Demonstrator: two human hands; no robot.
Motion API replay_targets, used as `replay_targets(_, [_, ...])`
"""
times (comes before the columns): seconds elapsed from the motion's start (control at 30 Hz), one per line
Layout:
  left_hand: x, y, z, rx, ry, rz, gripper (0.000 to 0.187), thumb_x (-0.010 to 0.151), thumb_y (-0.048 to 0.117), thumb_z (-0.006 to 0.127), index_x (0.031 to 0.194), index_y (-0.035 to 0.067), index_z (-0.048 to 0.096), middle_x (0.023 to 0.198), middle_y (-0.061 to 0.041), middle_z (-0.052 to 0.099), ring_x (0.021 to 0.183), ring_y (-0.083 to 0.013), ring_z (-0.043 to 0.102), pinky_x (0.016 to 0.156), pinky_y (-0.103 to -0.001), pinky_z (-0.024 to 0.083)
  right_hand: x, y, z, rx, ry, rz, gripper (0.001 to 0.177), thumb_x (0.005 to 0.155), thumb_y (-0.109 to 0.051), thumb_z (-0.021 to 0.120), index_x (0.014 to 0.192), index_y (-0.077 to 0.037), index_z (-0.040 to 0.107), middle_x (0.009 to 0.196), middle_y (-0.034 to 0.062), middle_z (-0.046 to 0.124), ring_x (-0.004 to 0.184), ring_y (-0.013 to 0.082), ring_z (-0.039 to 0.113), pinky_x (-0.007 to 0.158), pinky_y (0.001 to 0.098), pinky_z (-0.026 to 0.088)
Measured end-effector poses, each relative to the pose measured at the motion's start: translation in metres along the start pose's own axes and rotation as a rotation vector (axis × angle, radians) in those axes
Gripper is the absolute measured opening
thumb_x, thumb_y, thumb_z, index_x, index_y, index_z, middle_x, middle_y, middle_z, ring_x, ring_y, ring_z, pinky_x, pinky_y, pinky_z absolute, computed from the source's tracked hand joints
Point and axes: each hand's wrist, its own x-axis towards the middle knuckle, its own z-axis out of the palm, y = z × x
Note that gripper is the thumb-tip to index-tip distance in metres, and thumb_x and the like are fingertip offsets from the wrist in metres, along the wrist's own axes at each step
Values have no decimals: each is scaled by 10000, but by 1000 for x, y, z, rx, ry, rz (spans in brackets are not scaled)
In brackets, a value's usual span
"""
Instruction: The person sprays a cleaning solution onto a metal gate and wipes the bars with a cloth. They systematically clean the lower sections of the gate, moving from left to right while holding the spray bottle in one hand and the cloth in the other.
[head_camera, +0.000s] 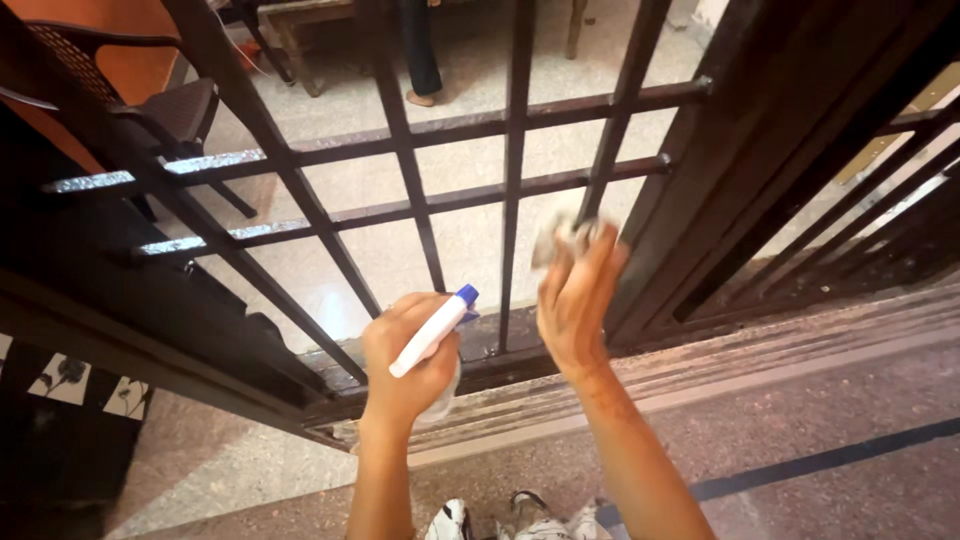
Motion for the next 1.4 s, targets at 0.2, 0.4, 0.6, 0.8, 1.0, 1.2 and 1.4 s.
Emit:
replay_targets(0.2, [-1, -16, -6, -104, -41, 58, 279, 735, -2, 626, 982, 46, 748, 979, -158, 761, 901, -334, 754, 794, -364, 589, -135, 89, 31, 144, -279, 399, 471, 1056, -315, 505, 1348, 52, 463, 1017, 205, 573, 866, 313, 598, 765, 472, 502])
replay_targets(0.4, [-1, -27, -21, -187, -179, 56, 291, 718, 9, 610, 973, 40, 747, 999, -160, 770, 901, -329, 767, 769, -353, 595, -89, 41, 5, 413, -310, 413, 594, 1056, -486, 417, 1407, -9, 453, 1081, 143, 599, 983, 253, 594, 861, 425, 518])
replay_targets(0.6, [-3, -34, -26, -154, -220, 87, 268, 723, 8, 612, 960, 34, 735, 984, -151, 767, 912, -335, 754, 784, -360, 592, 33, -15, -10, 678, -34, 271, 412, 1163, -448, 440, 1152, -39, 491, 852, 25, 572, 707, 133, 557, 668, 327, 469])
replay_targets(0.8, [-20, -26, -22, -148, -33, 43, 290, 750, -2, 619, 1021, 17, 718, 1034, -158, 746, 928, -331, 743, 786, -372, 581, -35, 33, 13, 388, -101, 220, 377, 1127, -361, 411, 1050, -45, 602, 651, 2, 576, 524, 97, 563, 464, 279, 438])
replay_targets(1.0, [-59, -18, -37, 22, 188, -52, 329, 757, -4, 647, 1074, 28, 728, 1097, -160, 676, 942, -320, 719, 822, -371, 560, -126, 65, 15, 247, -239, 449, 331, 1067, -229, 486, 1273, 23, 547, 818, 88, 654, 682, 132, 607, 590, 293, 475])
replay_targets(1.2, [-61, -24, -28, 9, 164, -96, 380, 734, -10, 601, 1087, 46, 731, 1388, -245, 434, 1117, -375, 573, 912, -426, 500, -151, 4, -18, 362, -92, 418, 310, 1085, -166, 538, 1301, 54, 573, 1073, 153, 659, 920, 182, 615, 772, 296, 492])
replay_targets(1.4, [-57, -22, -8, 36, 136, -88, 373, 711, 0, 614, 1068, 37, 715, 1413, -266, 436, 1262, -382, 514, 1026, -457, 452, -28, -71, 4, 421, -128, 126, 399, 1138, -263, 483, 1374, 58, 472, 1016, 113, 626, 910, 164, 606, 804, 294, 501])
